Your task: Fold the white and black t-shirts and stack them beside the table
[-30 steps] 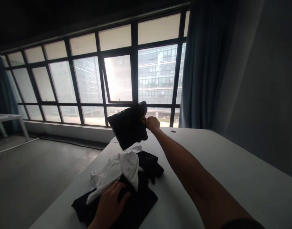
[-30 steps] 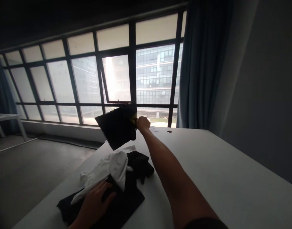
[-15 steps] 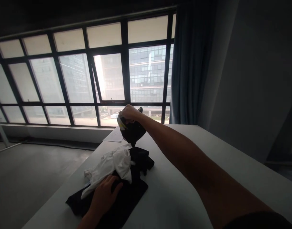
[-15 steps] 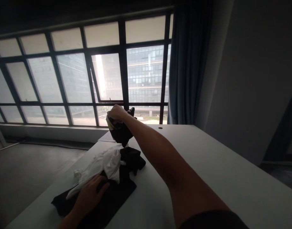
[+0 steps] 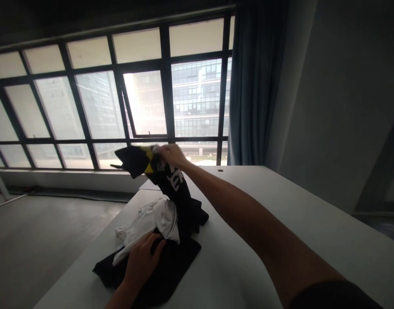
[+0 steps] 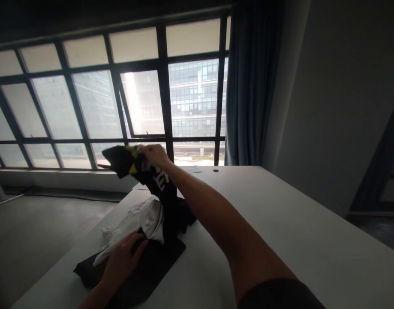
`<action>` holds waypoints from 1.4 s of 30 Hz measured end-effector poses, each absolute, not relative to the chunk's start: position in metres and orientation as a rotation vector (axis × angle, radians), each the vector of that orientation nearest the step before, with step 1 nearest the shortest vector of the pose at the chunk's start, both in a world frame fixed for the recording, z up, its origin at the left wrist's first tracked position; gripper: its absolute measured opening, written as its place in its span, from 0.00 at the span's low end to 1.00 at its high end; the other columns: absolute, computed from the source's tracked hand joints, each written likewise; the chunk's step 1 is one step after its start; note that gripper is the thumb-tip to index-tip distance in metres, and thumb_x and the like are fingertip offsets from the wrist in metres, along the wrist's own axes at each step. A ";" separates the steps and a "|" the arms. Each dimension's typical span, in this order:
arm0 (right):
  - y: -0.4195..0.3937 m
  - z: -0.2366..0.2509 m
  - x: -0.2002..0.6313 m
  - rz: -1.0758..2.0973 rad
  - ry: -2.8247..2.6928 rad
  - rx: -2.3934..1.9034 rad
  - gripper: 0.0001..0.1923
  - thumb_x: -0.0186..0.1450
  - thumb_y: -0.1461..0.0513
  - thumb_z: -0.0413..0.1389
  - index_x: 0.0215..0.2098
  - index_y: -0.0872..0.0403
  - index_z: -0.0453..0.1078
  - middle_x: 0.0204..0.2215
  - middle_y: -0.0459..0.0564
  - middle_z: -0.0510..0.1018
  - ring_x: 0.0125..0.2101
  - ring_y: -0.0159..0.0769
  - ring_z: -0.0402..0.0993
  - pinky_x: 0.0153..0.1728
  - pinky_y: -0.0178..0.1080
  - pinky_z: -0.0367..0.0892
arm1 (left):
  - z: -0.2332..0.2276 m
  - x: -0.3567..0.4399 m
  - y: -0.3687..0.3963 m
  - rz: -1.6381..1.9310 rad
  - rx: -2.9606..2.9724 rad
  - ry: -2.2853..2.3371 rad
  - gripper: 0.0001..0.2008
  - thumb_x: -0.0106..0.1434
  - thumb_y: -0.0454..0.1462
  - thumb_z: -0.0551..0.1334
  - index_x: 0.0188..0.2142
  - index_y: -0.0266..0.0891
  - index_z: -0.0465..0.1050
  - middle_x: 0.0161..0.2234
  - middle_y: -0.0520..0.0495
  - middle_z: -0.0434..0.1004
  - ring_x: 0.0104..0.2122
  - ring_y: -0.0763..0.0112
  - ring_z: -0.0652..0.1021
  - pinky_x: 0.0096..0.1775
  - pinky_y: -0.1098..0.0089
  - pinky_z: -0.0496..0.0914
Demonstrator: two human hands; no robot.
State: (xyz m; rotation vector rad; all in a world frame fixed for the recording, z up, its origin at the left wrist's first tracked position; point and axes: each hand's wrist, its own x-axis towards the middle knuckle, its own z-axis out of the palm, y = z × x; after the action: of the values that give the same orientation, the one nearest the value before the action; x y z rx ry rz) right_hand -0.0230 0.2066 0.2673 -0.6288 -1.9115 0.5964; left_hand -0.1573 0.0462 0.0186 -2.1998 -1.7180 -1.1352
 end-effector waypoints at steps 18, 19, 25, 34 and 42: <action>0.150 0.094 0.041 0.004 -2.477 -1.254 0.35 0.57 0.56 0.61 0.61 0.51 0.59 0.53 0.59 0.70 0.48 0.48 0.72 0.42 0.44 0.69 | -0.001 -0.173 0.066 -1.097 -1.951 -1.660 0.22 0.65 0.48 0.54 0.54 0.40 0.67 0.55 0.38 0.71 0.56 0.52 0.70 0.54 0.53 0.66; 0.158 0.092 0.048 -0.028 -2.398 -1.334 0.32 0.59 0.59 0.60 0.60 0.52 0.59 0.53 0.59 0.69 0.49 0.47 0.71 0.43 0.43 0.68 | -0.001 -0.175 0.067 -1.130 -1.914 -1.710 0.23 0.65 0.48 0.53 0.55 0.39 0.66 0.54 0.37 0.71 0.56 0.52 0.70 0.55 0.53 0.65; 0.199 0.090 0.109 0.193 -2.261 -1.608 0.11 0.65 0.64 0.52 0.45 0.57 0.70 0.42 0.60 0.77 0.42 0.43 0.74 0.39 0.40 0.66 | 0.022 -0.198 0.079 -1.025 -1.713 -2.303 0.24 0.56 0.51 0.58 0.45 0.38 0.76 0.47 0.37 0.77 0.46 0.48 0.77 0.46 0.54 0.71; 0.170 0.089 0.147 0.531 -2.373 -1.313 0.35 0.55 0.52 0.64 0.58 0.50 0.64 0.51 0.54 0.76 0.47 0.46 0.74 0.44 0.44 0.69 | 0.204 -0.166 0.116 -1.303 -1.544 -2.230 0.16 0.53 0.32 0.58 0.41 0.34 0.76 0.35 0.42 0.80 0.40 0.51 0.79 0.39 0.57 0.72; 0.140 0.110 0.278 0.659 -1.778 -1.086 0.34 0.64 0.58 0.56 0.66 0.51 0.53 0.57 0.58 0.69 0.48 0.41 0.73 0.48 0.46 0.70 | 0.251 0.075 0.091 -1.882 -2.604 -0.912 0.12 0.62 0.45 0.62 0.38 0.40 0.73 0.51 0.41 0.77 0.49 0.56 0.77 0.48 0.57 0.73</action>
State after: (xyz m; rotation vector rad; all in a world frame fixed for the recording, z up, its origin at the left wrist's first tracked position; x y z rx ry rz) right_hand 0.2775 0.1401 0.1095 -1.0856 -1.7777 0.6587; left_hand 0.0747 0.0912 0.2514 -2.6042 -0.9123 -1.8822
